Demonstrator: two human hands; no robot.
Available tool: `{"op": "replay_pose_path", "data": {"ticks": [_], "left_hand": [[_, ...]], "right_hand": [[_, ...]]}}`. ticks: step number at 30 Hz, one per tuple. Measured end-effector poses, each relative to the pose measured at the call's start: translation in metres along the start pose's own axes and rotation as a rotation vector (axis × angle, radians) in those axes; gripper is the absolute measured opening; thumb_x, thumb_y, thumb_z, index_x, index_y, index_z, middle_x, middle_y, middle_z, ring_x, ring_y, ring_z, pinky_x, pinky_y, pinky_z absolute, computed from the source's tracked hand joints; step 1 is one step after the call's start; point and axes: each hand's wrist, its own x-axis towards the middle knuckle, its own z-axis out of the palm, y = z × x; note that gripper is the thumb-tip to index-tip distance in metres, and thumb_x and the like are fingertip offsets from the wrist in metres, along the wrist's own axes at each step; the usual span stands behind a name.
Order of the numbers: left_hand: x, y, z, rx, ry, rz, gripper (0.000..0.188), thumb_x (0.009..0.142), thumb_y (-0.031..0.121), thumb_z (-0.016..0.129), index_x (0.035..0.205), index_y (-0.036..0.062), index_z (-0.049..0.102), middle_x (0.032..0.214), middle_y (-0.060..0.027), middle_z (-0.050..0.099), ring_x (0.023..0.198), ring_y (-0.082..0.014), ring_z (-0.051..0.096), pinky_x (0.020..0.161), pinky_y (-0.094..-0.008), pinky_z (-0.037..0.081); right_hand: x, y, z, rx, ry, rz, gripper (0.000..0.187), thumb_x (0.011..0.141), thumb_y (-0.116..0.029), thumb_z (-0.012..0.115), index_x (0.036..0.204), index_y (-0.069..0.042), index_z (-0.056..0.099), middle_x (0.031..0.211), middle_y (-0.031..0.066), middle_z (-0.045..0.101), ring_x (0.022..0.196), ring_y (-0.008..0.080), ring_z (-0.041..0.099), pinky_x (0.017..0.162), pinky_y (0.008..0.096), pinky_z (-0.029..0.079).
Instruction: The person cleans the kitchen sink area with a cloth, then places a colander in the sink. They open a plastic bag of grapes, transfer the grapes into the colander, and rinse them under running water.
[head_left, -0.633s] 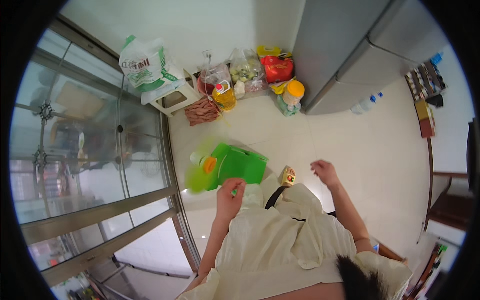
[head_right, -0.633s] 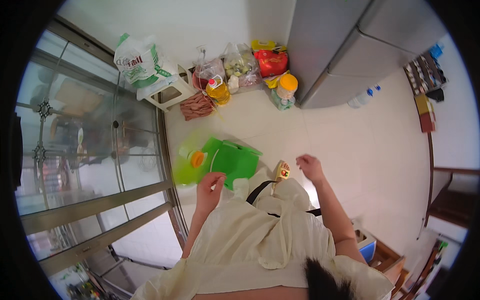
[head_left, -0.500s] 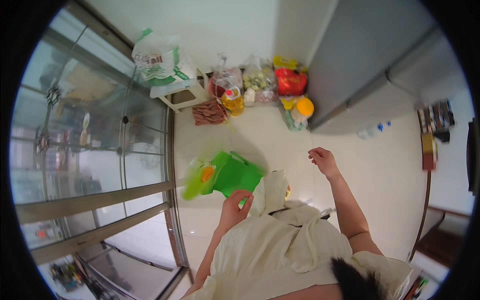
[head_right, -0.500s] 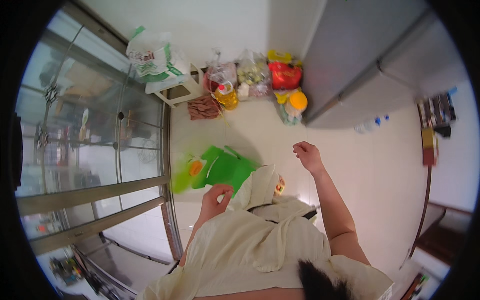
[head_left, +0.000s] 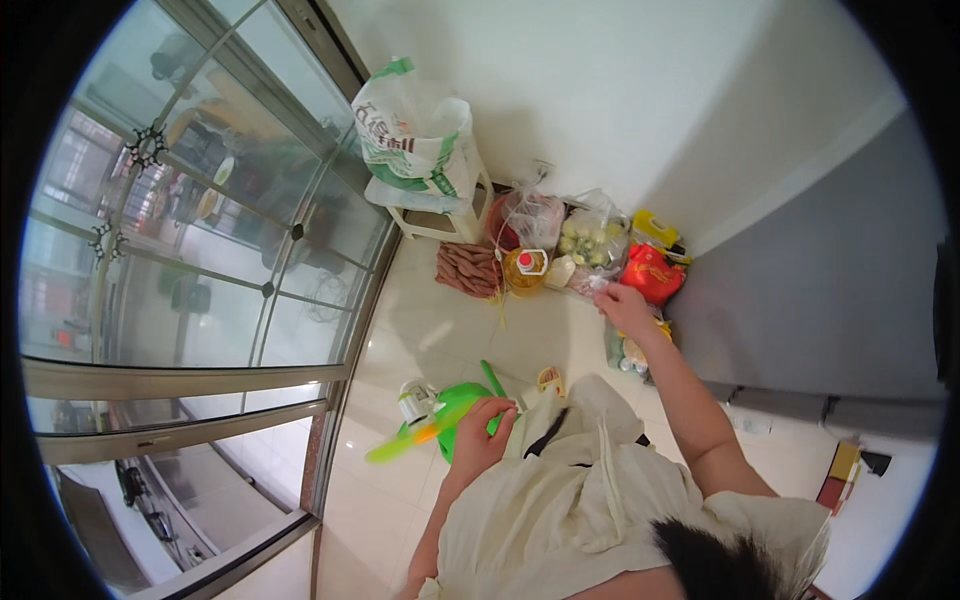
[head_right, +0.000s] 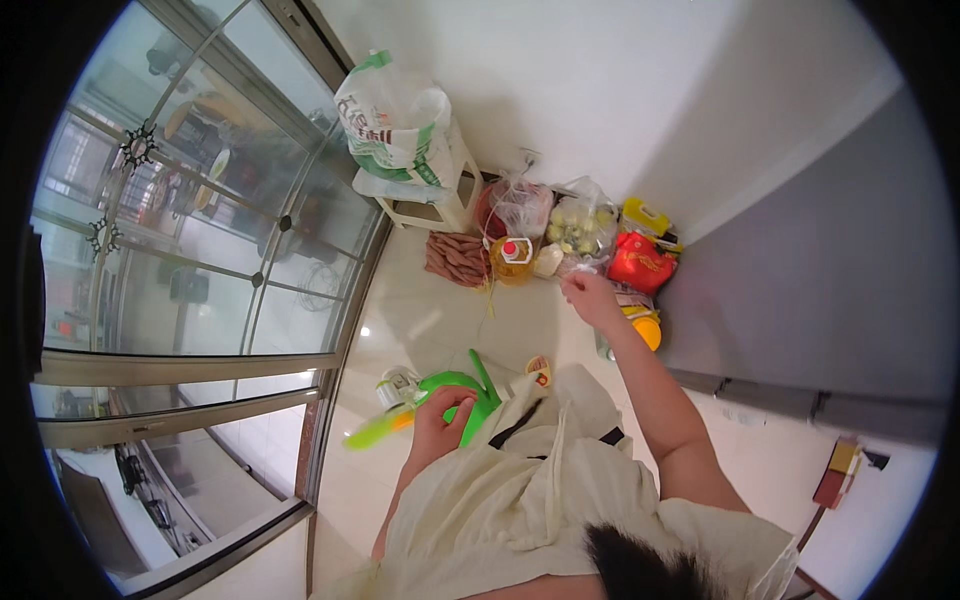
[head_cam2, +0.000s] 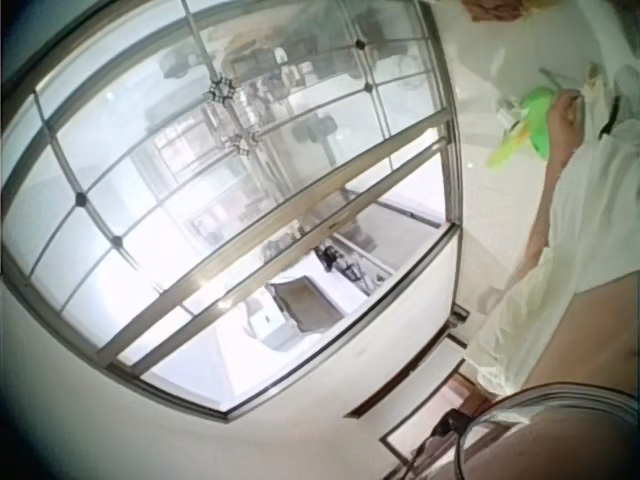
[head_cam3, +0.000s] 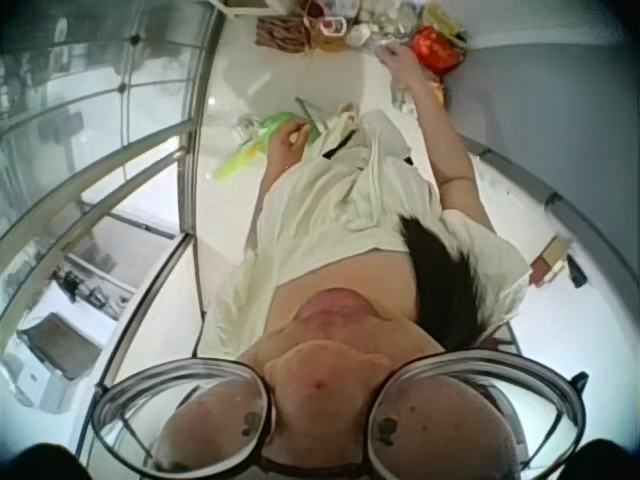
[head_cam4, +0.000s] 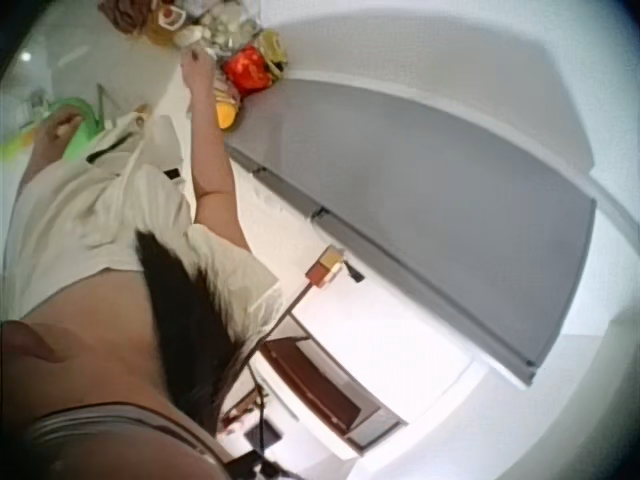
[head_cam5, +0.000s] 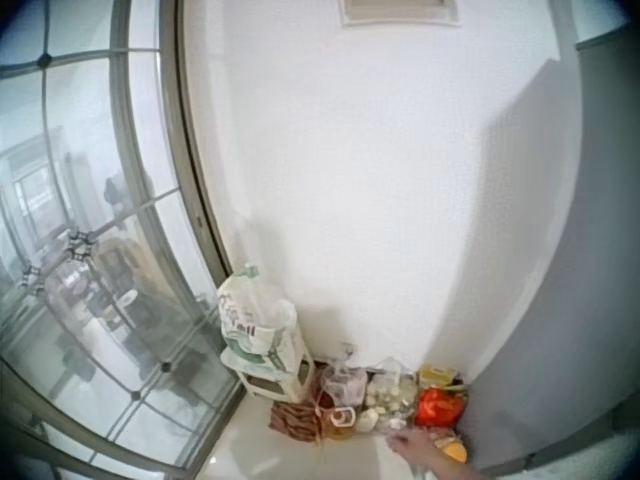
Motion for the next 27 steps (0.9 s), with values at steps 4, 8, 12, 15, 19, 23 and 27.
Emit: {"op": "replay_pose_path", "data": {"ticks": [4,8,12,15,19,23,27], "left_hand": [[0.037,0.017,-0.021,0.036,0.14,-0.038,0.008,0.083,0.006,0.061,0.09,0.0012,0.062,0.092,-0.0119,0.064,0.086,-0.0271,0.062,0.075,-0.0325,0.048],[0.067,0.014,-0.035,0.044,0.265,-0.146,0.007,0.083,0.005,0.06,0.089,0.0009,0.062,0.093,-0.0125,0.064,0.086,-0.0281,0.061,0.077,-0.0337,0.048],[0.095,0.012,-0.047,0.039,0.421,-0.32,0.006,0.084,0.004,0.059,0.088,0.0002,0.061,0.091,-0.0127,0.064,0.086,-0.027,0.061,0.077,-0.0332,0.048],[0.116,0.016,-0.056,0.01,0.535,-0.492,0.006,0.084,0.003,0.058,0.088,-0.0008,0.061,0.091,-0.0129,0.065,0.085,-0.0259,0.061,0.078,-0.0325,0.048],[0.149,0.017,-0.058,-0.074,0.631,-0.613,0.007,0.085,0.002,0.057,0.089,-0.0009,0.062,0.092,-0.012,0.065,0.086,-0.0235,0.062,0.079,-0.0314,0.047],[0.182,0.017,-0.058,-0.162,0.63,-0.665,0.008,0.084,0.001,0.057,0.091,-0.0003,0.062,0.093,-0.0114,0.065,0.087,-0.0228,0.062,0.08,-0.0306,0.047],[0.212,0.016,-0.056,-0.264,0.615,-0.685,0.01,0.084,0.0,0.057,0.092,0.0002,0.063,0.094,-0.0109,0.065,0.088,-0.0216,0.062,0.081,-0.0299,0.047]], "right_hand": [[0.114,-0.087,0.016,-0.12,0.075,-0.28,0.02,0.085,-0.022,0.057,0.089,-0.003,0.062,0.075,0.0114,0.062,0.069,0.0224,0.061,0.065,0.0336,0.047],[0.248,-0.184,0.06,-0.225,-0.006,-0.506,0.021,0.084,-0.02,0.052,0.088,-0.002,0.062,0.083,0.0159,0.064,0.076,0.0328,0.061,0.069,0.0386,0.047],[0.406,-0.217,0.135,-0.419,-0.111,-0.607,0.02,0.083,-0.014,0.048,0.086,-0.006,0.066,0.087,0.0168,0.065,0.081,0.0348,0.061,0.071,0.0401,0.048],[0.504,-0.205,0.195,-0.723,-0.302,-0.57,0.022,0.08,-0.012,0.049,0.09,-0.006,0.067,0.092,0.0171,0.065,0.086,0.0339,0.062,0.075,0.0392,0.049],[0.587,-0.158,0.251,-1.107,-0.528,-0.473,0.024,0.075,-0.01,0.054,0.093,-0.005,0.069,0.097,0.0178,0.066,0.089,0.0328,0.063,0.079,0.0378,0.05],[0.604,-0.142,0.295,-1.169,-0.658,-0.475,0.026,0.072,-0.013,0.058,0.091,0.0,0.069,0.098,0.0205,0.065,0.089,0.0336,0.064,0.079,0.0379,0.05],[0.611,-0.125,0.308,-1.066,-0.668,-0.293,0.034,0.076,-0.012,0.054,0.103,0.006,0.061,0.108,0.0265,0.06,0.099,0.0361,0.061,0.085,0.0389,0.049]]}}
